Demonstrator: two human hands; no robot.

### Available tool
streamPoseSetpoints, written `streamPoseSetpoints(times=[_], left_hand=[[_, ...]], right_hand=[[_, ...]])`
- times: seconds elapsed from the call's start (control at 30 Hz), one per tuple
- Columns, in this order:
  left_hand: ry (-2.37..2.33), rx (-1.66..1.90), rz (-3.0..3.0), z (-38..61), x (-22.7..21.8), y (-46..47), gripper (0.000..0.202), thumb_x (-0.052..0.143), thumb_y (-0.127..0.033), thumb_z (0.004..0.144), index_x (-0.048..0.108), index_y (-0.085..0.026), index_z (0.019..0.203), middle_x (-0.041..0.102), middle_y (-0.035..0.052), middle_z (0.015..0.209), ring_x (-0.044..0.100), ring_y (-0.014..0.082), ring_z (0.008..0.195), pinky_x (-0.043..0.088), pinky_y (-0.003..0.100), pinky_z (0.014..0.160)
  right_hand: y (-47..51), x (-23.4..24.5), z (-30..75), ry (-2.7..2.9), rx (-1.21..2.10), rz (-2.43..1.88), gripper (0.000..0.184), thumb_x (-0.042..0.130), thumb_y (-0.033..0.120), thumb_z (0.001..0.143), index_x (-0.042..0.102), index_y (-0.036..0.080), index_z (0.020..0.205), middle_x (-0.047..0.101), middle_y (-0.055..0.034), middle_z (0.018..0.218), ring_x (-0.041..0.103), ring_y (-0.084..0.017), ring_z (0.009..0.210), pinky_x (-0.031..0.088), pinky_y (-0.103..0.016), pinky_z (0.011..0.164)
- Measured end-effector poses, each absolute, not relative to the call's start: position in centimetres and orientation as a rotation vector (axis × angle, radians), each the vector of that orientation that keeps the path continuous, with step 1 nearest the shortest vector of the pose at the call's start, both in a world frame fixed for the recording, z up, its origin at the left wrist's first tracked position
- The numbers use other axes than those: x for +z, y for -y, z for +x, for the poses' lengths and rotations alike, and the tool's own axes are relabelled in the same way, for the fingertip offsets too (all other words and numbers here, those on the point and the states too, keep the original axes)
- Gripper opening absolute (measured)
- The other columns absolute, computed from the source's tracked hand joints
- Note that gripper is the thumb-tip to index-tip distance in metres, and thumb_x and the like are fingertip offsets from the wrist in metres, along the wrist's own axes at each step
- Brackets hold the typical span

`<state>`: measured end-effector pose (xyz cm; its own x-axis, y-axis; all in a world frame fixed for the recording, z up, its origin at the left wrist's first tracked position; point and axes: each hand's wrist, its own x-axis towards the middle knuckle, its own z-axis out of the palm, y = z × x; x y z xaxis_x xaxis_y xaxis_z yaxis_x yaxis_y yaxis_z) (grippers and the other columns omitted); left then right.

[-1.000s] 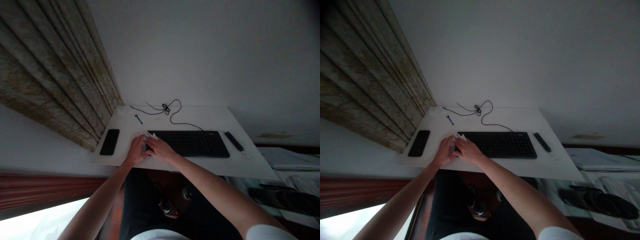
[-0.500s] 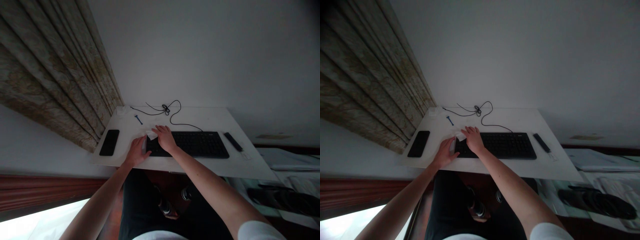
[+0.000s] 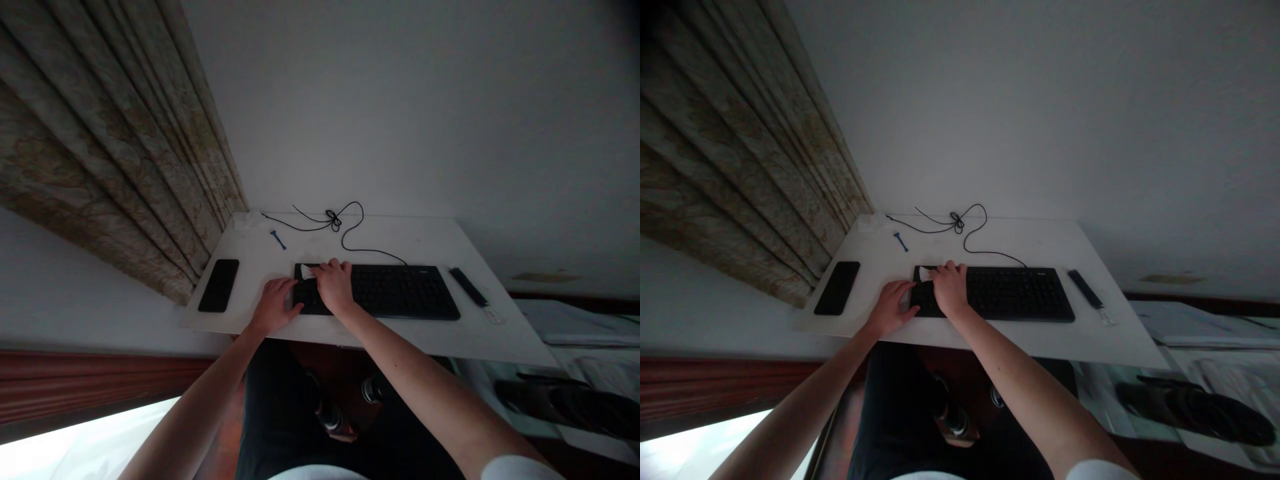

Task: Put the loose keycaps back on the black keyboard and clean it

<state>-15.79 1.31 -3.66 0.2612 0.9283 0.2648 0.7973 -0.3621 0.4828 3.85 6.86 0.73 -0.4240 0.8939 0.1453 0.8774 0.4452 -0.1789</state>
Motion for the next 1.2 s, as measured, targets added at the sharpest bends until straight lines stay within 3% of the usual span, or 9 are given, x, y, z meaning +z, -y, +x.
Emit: streamPoseSetpoints(times=[0.23, 0.37, 0.43, 0.6, 0.67, 0.83, 0.97, 1.1, 1.2], left_hand=[[-1.599, 0.747, 2.278, -15.7, -3.5, -1.3, 0.056, 0.070, -0.033, 0.081, 0.055, -0.022, 0.134, 0.063, 0.0111, 0.129, 0.054, 0.0307, 0.125, 0.040, 0.053, 0.111], [-1.586, 0.746, 2.285, -15.7, -3.4, -1.3, 0.055, 0.069, -0.033, 0.082, 0.055, -0.022, 0.134, 0.063, 0.0111, 0.129, 0.054, 0.0307, 0.125, 0.041, 0.053, 0.110], [-1.587, 0.749, 2.282, -15.7, -3.4, -1.3, 0.054, 0.068, -0.034, 0.083, 0.055, -0.023, 0.134, 0.062, 0.0110, 0.130, 0.054, 0.0305, 0.125, 0.042, 0.052, 0.110], [-1.587, 0.745, 2.273, -15.7, -3.5, -1.3, 0.056, 0.068, -0.034, 0.083, 0.054, -0.025, 0.136, 0.063, 0.0106, 0.130, 0.055, 0.0307, 0.125, 0.041, 0.053, 0.110], [-1.588, 0.746, 2.266, -15.8, -3.5, -1.3, 0.056, 0.068, -0.034, 0.083, 0.054, -0.025, 0.136, 0.062, 0.0106, 0.130, 0.055, 0.0311, 0.124, 0.041, 0.054, 0.110], [-1.589, 0.755, 2.255, -15.8, -3.7, -1.3, 0.055, 0.068, -0.035, 0.084, 0.054, -0.024, 0.136, 0.062, 0.0108, 0.131, 0.054, 0.0311, 0.126, 0.041, 0.054, 0.110], [-1.586, 0.745, 2.259, -15.8, -3.7, -1.3, 0.056, 0.068, -0.035, 0.084, 0.053, -0.024, 0.136, 0.062, 0.0111, 0.131, 0.054, 0.0309, 0.126, 0.041, 0.053, 0.110], [-1.587, 0.744, 2.274, -15.7, -3.5, -1.3, 0.056, 0.069, -0.035, 0.081, 0.054, -0.024, 0.134, 0.064, 0.0108, 0.128, 0.056, 0.0319, 0.124, 0.042, 0.054, 0.108], [-1.589, 0.750, 2.280, -15.7, -3.4, -1.3, 0.052, 0.069, -0.033, 0.080, 0.056, -0.023, 0.130, 0.065, 0.0112, 0.125, 0.058, 0.0327, 0.121, 0.043, 0.055, 0.106]], right_hand=[[-7.1, -0.2, 3.0, 2.381, 0.234, -1.481, 0.036, 0.042, 0.011, 0.098, 0.074, 0.017, 0.112, 0.070, -0.0129, 0.118, 0.058, -0.025, 0.111, 0.045, -0.037, 0.096], [-6.2, -1.6, 2.6, 2.194, 0.309, -1.491, 0.032, 0.048, 0.035, 0.102, 0.074, 0.017, 0.107, 0.064, -0.0135, 0.132, 0.059, -0.026, 0.118, 0.045, -0.037, 0.101], [-5.9, -1.9, 2.6, 2.144, 0.346, -1.543, 0.034, 0.047, 0.039, 0.102, 0.073, 0.016, 0.102, 0.063, -0.0150, 0.134, 0.061, -0.026, 0.116, 0.046, -0.037, 0.100], [-5.6, -1.2, 3.5, 2.110, 0.234, -1.722, 0.030, 0.045, 0.032, 0.103, 0.071, 0.018, 0.106, 0.059, -0.0168, 0.138, 0.050, -0.031, 0.130, 0.033, -0.052, 0.112], [-5.3, -1.1, 4.2, 2.060, 0.169, -1.821, 0.031, 0.046, 0.035, 0.102, 0.071, 0.020, 0.111, 0.056, -0.0178, 0.141, 0.048, -0.035, 0.131, 0.035, -0.056, 0.109], [-4.9, -2.1, 5.9, 2.107, 0.281, -1.624, 0.036, 0.039, 0.021, 0.103, 0.068, 0.019, 0.122, 0.067, -0.0143, 0.127, 0.059, -0.028, 0.118, 0.046, -0.043, 0.101], [-6.0, -2.8, 5.3, 2.115, 0.384, -1.453, 0.044, 0.034, 0.016, 0.102, 0.060, 0.017, 0.137, 0.069, -0.0126, 0.124, 0.062, -0.025, 0.117, 0.047, -0.041, 0.103], [-7.7, -2.5, 2.0, 2.252, 0.467, -1.280, 0.037, 0.037, 0.019, 0.103, 0.070, 0.019, 0.121, 0.070, -0.0102, 0.125, 0.061, -0.021, 0.121, 0.044, -0.039, 0.109], [-8.5, -2.0, -0.3, 2.369, 0.459, -1.228, 0.036, 0.037, 0.018, 0.104, 0.072, 0.014, 0.113, 0.068, -0.0137, 0.130, 0.057, -0.022, 0.128, 0.037, -0.041, 0.115]])
